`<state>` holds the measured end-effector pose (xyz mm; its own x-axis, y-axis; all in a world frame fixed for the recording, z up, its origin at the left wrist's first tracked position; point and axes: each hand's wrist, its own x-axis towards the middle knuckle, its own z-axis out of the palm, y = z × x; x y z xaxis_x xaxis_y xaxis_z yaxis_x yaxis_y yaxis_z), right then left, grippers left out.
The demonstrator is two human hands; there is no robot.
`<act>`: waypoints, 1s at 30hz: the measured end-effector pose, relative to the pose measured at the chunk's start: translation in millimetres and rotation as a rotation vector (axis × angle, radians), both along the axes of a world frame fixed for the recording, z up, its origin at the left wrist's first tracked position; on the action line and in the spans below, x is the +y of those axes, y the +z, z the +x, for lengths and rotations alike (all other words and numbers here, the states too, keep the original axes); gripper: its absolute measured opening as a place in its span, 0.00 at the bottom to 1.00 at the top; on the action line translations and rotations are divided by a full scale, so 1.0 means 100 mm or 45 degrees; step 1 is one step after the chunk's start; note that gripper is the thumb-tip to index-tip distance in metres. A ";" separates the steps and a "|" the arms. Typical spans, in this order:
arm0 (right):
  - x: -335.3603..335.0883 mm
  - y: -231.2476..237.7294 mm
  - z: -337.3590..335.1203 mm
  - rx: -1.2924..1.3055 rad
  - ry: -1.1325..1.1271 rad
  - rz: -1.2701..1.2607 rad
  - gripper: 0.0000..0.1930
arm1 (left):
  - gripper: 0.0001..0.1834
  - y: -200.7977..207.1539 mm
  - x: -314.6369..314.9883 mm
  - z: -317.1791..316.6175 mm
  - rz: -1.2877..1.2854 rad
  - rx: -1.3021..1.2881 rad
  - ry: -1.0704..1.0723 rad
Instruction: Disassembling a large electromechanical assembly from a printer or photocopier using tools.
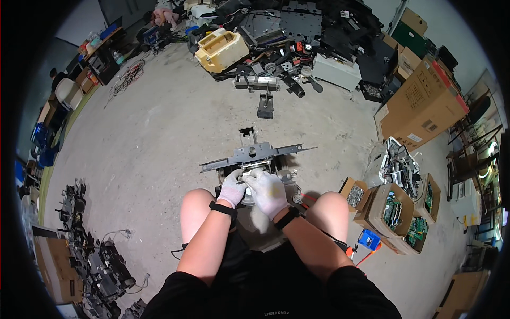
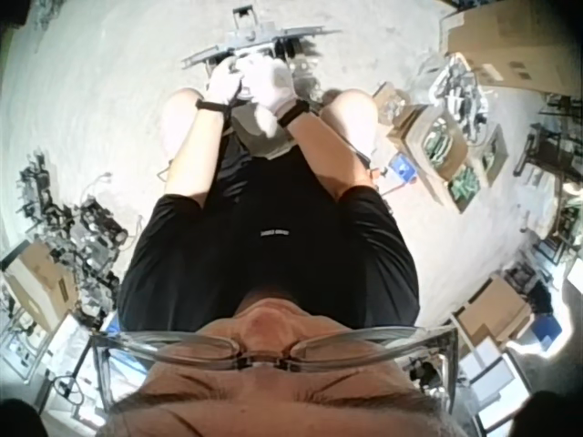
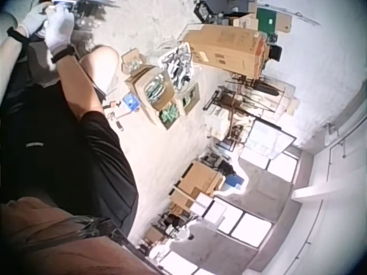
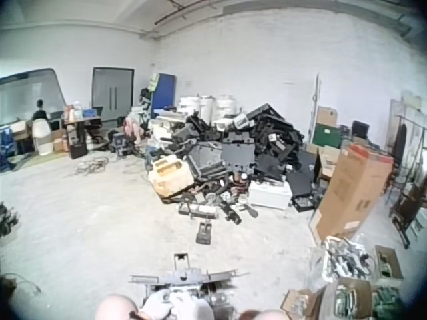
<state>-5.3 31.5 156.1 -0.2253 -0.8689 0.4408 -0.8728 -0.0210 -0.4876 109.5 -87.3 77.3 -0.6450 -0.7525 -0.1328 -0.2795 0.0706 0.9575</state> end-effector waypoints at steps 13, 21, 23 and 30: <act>-0.04 -0.19 -0.01 0.032 0.028 -0.130 0.12 | 0.22 -0.23 -0.07 -0.01 0.122 0.076 0.037; -0.05 -0.28 0.00 -0.148 -0.139 -0.135 0.11 | 0.21 -0.23 -0.03 -0.04 0.001 -0.043 0.114; -0.07 -0.33 -0.01 -0.275 -0.331 -0.168 0.14 | 0.22 -0.04 0.11 -0.12 -0.182 -0.111 0.276; -0.14 -0.55 -0.16 -0.190 -0.480 -0.373 0.12 | 0.34 -0.03 0.14 -0.11 -0.355 -0.528 0.377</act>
